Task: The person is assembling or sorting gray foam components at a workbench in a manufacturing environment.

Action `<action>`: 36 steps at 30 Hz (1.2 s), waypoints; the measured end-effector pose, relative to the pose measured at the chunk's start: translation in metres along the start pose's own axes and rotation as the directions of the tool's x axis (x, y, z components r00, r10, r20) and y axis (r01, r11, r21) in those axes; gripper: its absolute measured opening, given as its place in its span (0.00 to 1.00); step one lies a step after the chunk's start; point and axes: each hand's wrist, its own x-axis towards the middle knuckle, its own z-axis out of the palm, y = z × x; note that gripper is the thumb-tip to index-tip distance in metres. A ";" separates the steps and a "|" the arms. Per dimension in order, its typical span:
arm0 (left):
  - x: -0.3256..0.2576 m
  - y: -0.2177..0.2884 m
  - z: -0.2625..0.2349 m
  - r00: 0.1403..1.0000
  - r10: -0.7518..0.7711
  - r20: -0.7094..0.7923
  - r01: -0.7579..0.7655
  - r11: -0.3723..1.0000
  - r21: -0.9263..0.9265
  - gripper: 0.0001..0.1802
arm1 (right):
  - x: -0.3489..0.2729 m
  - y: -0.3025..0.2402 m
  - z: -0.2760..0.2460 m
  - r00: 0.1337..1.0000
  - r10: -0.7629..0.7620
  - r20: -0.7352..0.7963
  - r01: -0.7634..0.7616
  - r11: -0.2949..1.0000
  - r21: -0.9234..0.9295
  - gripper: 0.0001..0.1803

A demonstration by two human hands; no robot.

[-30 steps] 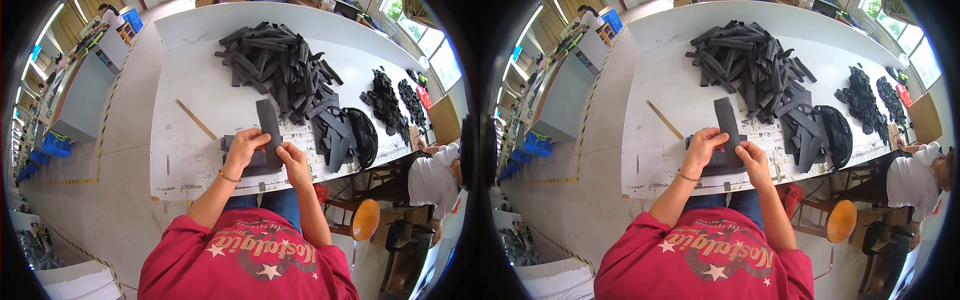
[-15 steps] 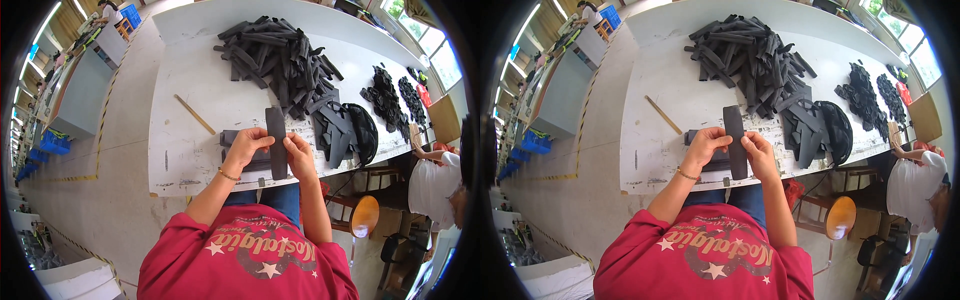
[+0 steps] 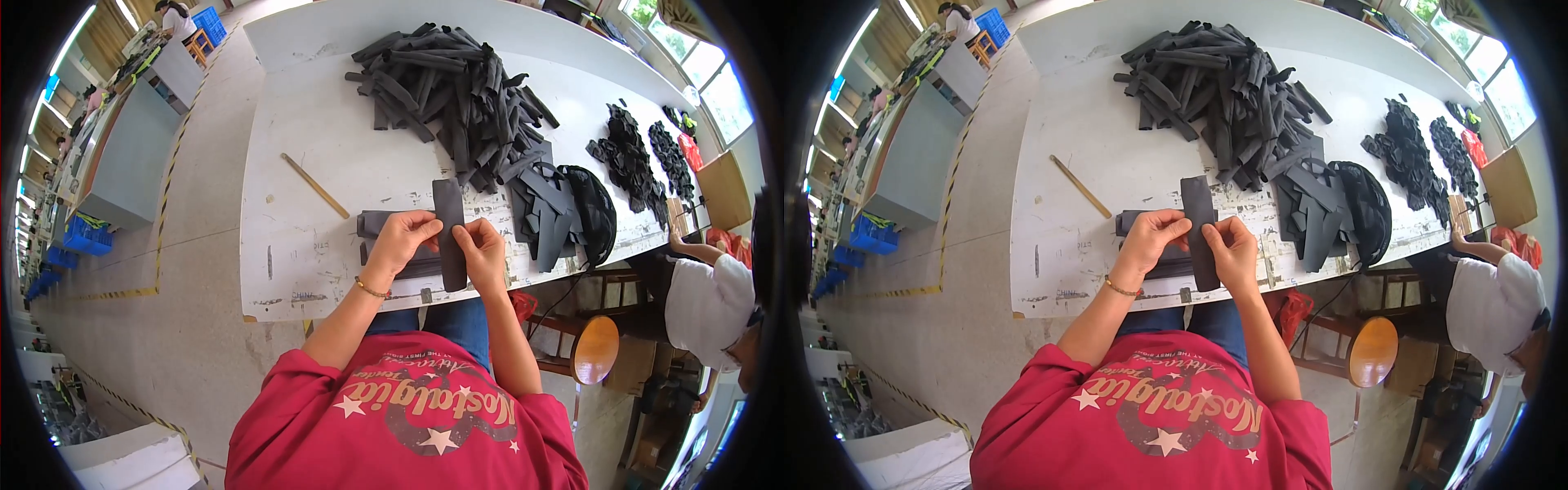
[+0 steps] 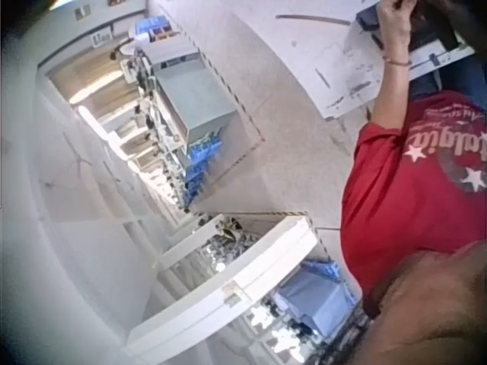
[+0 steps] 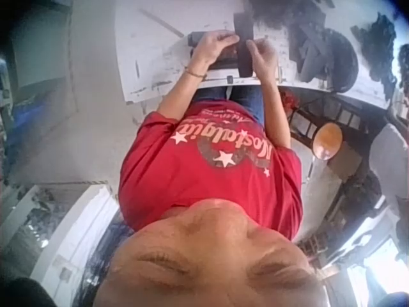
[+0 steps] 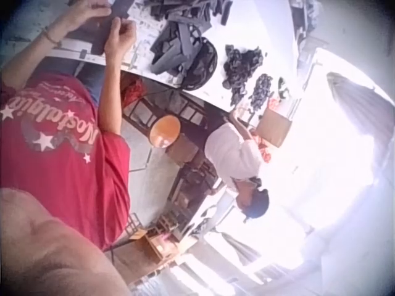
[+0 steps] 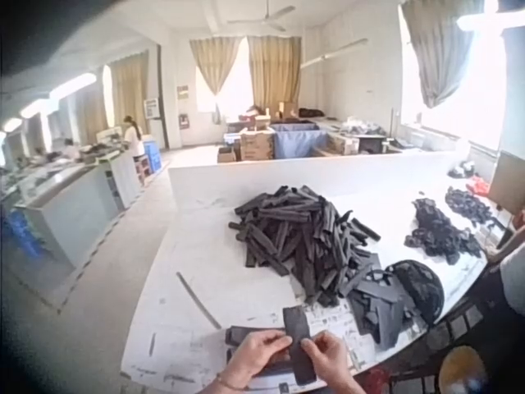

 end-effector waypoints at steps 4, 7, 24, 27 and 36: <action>0.002 0.006 0.006 0.997 0.080 -0.013 -0.079 0.996 0.050 0.13 | 0.004 -0.009 -0.005 0.997 0.056 0.055 -0.058 0.998 0.027 0.07; 0.009 0.014 0.015 0.998 0.057 -0.015 -0.059 0.967 -0.247 0.16 | 0.001 -0.016 -0.004 0.976 0.013 0.217 -0.057 0.979 0.197 0.07; 0.009 0.007 0.037 0.995 0.079 -0.057 -0.095 0.925 -0.368 0.13 | -0.003 -0.025 0.031 0.997 -0.035 -0.066 0.042 0.995 0.093 0.06; 0.007 0.009 0.038 0.997 0.068 -0.047 -0.081 0.922 -0.378 0.13 | -0.002 -0.026 0.032 0.997 -0.025 -0.068 0.029 0.997 0.068 0.05; 0.020 0.016 0.001 0.960 0.104 -0.259 -0.235 0.801 -0.551 0.11 | -0.009 -0.030 0.006 0.996 -0.027 0.087 0.034 0.996 -0.079 0.12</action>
